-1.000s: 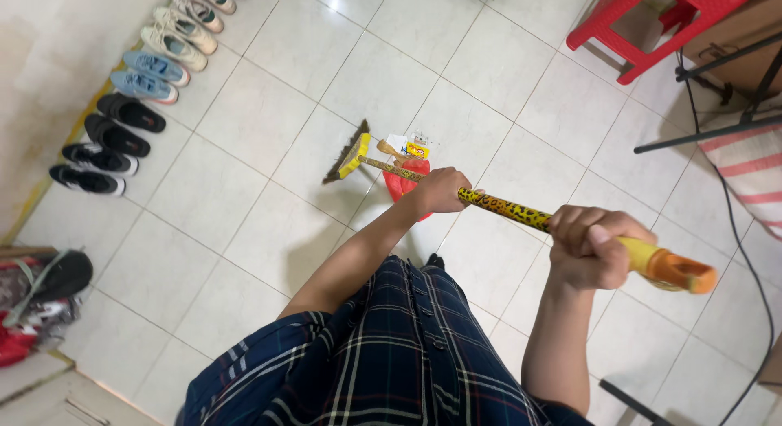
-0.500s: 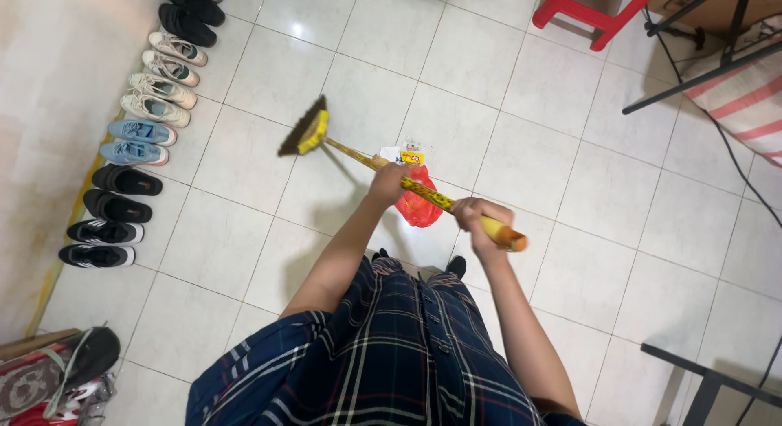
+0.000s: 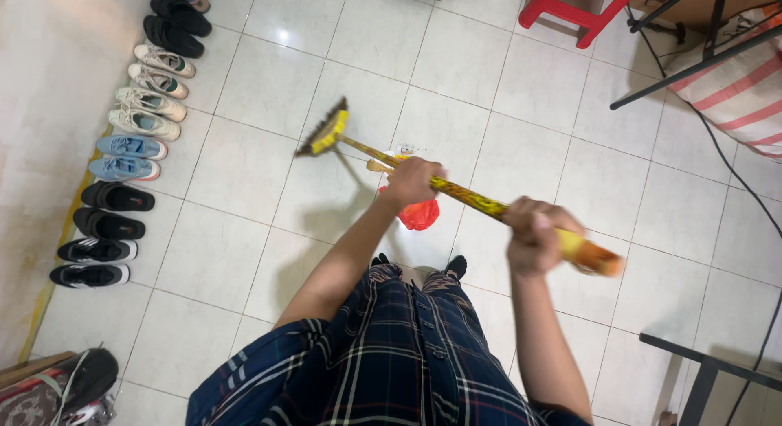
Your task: The person sweeps debris across a tiled floor using a broom, moving around a room lined with footwear and household storage items.
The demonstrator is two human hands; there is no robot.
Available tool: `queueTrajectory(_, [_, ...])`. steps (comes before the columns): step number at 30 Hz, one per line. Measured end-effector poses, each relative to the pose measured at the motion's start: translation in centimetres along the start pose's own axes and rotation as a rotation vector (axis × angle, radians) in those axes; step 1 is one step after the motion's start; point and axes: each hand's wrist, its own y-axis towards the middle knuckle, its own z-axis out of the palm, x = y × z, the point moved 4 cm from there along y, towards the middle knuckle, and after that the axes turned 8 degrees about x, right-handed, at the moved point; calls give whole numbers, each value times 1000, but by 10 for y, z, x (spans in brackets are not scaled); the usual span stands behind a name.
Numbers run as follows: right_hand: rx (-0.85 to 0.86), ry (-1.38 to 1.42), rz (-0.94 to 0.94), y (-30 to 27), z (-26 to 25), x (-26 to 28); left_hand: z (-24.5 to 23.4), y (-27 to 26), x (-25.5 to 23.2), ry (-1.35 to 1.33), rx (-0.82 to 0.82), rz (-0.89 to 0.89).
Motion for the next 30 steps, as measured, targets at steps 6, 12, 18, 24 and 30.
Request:
queueTrajectory(6, [178, -333, 318, -45, 27, -67, 45, -24, 126, 394, -104, -135])
queueTrajectory(12, [85, -317, 245, -50, -4, -32, 100, -22, 95, 153, 100, -46])
queueTrajectory(18, [-59, -257, 82, -30, -35, 64, 89, 0, -43, 42, 488, -48])
queueTrajectory(24, [-103, -138, -60, -22, -46, 67, 65, 9, -63, -40, 191, 174])
queueTrajectory(30, [66, -236, 184, -42, -38, 5, 93, 1, 40, 196, 185, -162])
